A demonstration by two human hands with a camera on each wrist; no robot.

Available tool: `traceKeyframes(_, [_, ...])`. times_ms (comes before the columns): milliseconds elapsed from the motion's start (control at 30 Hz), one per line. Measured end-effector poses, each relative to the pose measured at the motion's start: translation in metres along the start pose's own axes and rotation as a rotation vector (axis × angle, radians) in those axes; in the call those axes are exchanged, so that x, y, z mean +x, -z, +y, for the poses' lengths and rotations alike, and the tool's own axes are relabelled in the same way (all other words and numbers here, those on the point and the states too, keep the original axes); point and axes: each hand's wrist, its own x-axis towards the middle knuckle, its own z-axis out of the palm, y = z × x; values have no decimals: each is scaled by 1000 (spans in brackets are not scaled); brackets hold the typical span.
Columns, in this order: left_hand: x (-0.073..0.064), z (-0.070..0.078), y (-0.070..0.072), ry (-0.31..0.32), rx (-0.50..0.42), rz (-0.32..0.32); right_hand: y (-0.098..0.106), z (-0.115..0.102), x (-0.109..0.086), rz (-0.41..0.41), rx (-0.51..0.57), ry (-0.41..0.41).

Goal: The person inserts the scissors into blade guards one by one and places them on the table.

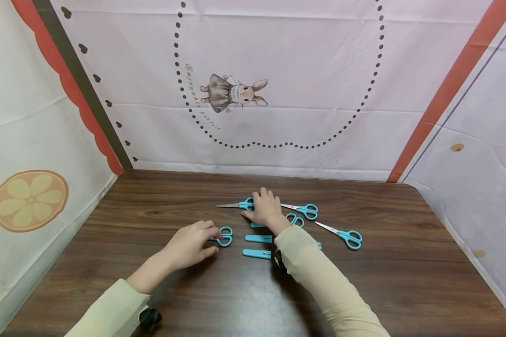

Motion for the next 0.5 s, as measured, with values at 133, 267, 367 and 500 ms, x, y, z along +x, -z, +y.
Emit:
traceKeyframes(133, [7,8,-5,-10,-12,-11,0,-1,2,0,-14,-16])
traceKeyframes(267, [13,14,-10,-26,-21,-15,0,-3,3,-2,-39,-28])
traceKeyframes(367, [16,18,-13,-45,-27,-13,-1,-4,4,1,-60,-30])
traceKeyframes(500, [19,22,-18,-66,-22,-10,-1,-4,4,6,-94,-20])
